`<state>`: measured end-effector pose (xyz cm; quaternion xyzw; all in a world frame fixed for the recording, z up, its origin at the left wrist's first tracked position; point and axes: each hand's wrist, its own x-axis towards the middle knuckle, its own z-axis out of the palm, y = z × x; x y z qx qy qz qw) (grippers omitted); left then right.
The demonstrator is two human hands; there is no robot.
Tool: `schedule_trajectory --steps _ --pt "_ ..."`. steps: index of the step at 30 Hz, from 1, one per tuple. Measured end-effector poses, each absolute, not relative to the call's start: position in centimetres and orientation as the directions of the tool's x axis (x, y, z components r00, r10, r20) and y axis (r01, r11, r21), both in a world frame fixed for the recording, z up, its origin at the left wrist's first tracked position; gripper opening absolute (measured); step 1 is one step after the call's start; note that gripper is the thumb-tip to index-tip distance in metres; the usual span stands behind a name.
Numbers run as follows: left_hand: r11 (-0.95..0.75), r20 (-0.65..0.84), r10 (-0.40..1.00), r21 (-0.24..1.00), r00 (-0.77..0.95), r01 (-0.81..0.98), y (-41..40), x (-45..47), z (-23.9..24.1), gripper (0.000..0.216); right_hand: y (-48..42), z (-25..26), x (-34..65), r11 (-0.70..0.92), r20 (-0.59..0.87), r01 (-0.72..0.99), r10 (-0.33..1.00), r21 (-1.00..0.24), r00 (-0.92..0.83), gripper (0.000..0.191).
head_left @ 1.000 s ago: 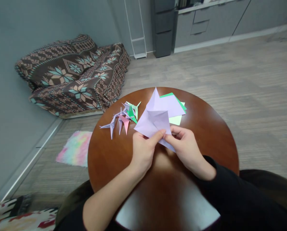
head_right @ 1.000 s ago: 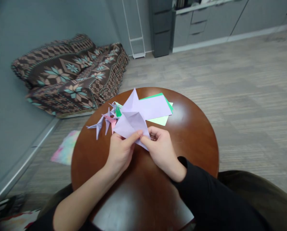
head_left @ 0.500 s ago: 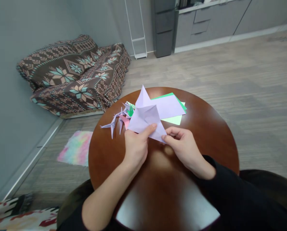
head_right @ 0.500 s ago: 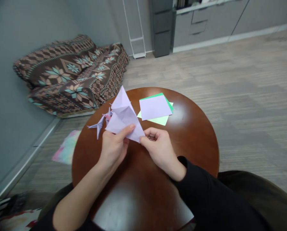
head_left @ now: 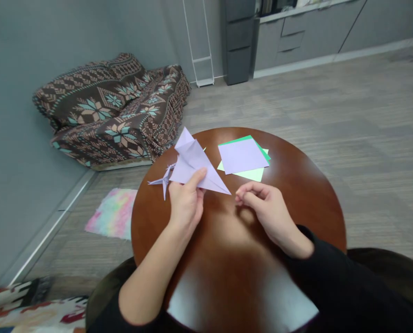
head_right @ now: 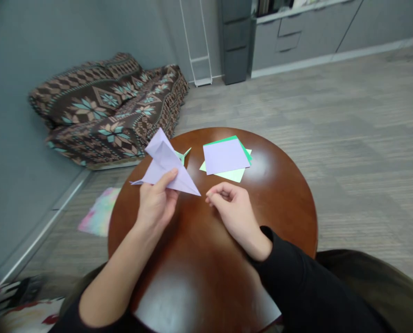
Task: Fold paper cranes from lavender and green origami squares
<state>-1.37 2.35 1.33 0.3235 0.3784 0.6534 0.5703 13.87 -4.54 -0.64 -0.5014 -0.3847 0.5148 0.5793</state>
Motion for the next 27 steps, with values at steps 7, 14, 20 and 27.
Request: schedule_trajectory --steps 7,14,20,27 --pt "0.156 -0.111 0.986 0.873 0.124 -0.461 0.8 -0.2 0.6 0.050 -4.2 -0.7 13.4 0.044 -0.021 -0.327 0.981 -0.944 0.193 0.035" --pt "0.040 -0.034 0.999 0.941 0.023 -0.336 2.0 -1.5 0.3 0.055 -3.3 -1.2 15.5 0.158 0.127 -0.132 0.969 -0.979 0.211 0.022" --pt "-0.616 0.589 0.787 0.763 0.182 0.195 0.9 -2.0 2.2 0.083 -4.0 1.6 18.4 0.248 0.248 0.201 0.968 -0.948 -0.023 0.011" --pt "-0.625 0.489 0.720 0.765 0.493 0.154 -0.2 -1.3 1.7 0.040 -6.1 4.2 17.6 0.377 0.388 0.243 0.922 -0.894 -0.005 0.022"
